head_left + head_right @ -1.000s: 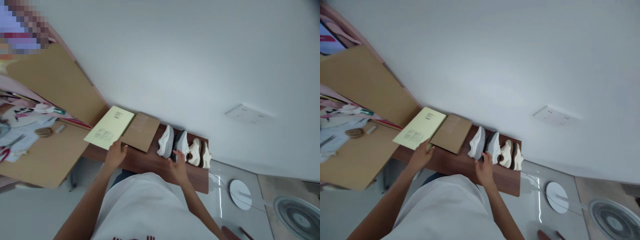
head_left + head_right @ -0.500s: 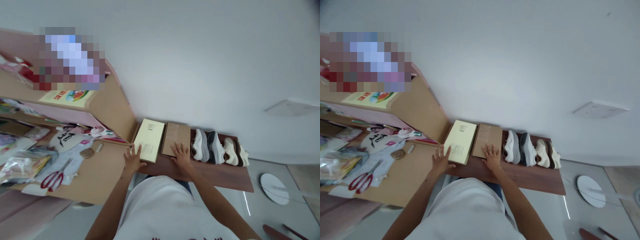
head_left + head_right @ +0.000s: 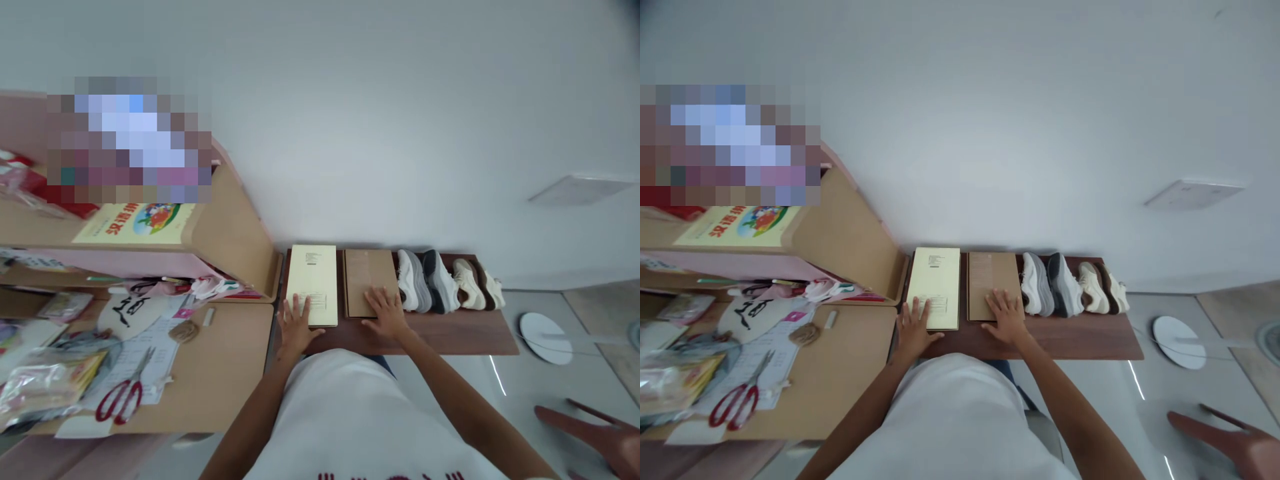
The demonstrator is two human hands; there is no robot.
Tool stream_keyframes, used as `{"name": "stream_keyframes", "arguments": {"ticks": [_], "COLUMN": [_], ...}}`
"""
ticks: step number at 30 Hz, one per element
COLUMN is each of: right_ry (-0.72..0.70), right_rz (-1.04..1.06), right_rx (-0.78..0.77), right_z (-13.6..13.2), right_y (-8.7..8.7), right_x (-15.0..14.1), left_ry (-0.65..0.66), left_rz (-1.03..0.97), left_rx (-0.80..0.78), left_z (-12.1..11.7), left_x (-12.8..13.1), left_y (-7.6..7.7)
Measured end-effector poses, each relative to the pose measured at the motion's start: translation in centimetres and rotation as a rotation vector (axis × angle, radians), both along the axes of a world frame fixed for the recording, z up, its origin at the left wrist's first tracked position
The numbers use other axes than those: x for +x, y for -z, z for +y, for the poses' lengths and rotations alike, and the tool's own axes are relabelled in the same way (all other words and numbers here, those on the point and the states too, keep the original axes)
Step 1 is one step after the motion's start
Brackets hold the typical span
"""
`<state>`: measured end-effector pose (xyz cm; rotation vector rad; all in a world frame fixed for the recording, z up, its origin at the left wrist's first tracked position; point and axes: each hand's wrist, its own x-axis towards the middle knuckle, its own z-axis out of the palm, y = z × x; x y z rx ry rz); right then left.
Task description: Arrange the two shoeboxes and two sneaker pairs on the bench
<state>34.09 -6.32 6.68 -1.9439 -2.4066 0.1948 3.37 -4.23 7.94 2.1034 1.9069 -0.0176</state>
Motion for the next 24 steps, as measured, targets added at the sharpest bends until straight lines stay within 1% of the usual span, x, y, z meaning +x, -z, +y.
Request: {"name": "stream_keyframes", "arguments": {"ticks": [2,4,6,8,10,12,15,17,19,24], "right_ry": [0.098,0.179,0.213,0.226,0.276,0.366,0.488,0.506,0.494,0.507], "right_rz": [0.134,0.311,0.505,0.668,0.777,0.831,0.811,0.763,0.725,0.702], "right_rx": [0.040,0.074,0.082,0.053,-0.004,-0.086,-0.188,-0.197,-0.185,-0.202], "right_z": [-0.3,-0.3,0.1,0.9,1.8,2.5,3.2,3.4,3.5,3.9], "right_y": [-1.2,-2.3,-3.2,-3.6,-3.3,-2.6,-1.4,-0.7,-0.2,1.0], "right_x": [-1.7,-3.9,-6.3,-8.6,-10.6,-12.1,-13.4,-13.8,-14.2,-14.8], "left_ry": [-0.036,-0.074,-0.112,-0.160,-0.196,-0.233,-0.331,-0.395,-0.429,-0.419], "left_rz": [-0.117,-0.270,-0.411,-0.501,-0.549,-0.577,-0.627,-0.666,-0.690,-0.725], "left_rx": [0.013,0.032,0.042,0.043,0.041,0.033,-0.021,-0.071,-0.112,-0.186], "left_z": [-0.3,-0.5,-0.3,0.1,0.8,1.6,2.8,3.5,4.0,4.8], "left_x": [-0.8,-1.8,-2.5,-3.1,-3.4,-3.8,-4.5,-5.1,-5.7,-6.5], "left_y": [-1.0,-1.8,-2.3,-2.5,-2.3,-1.9,-0.9,0.0,1.1,3.4]}}
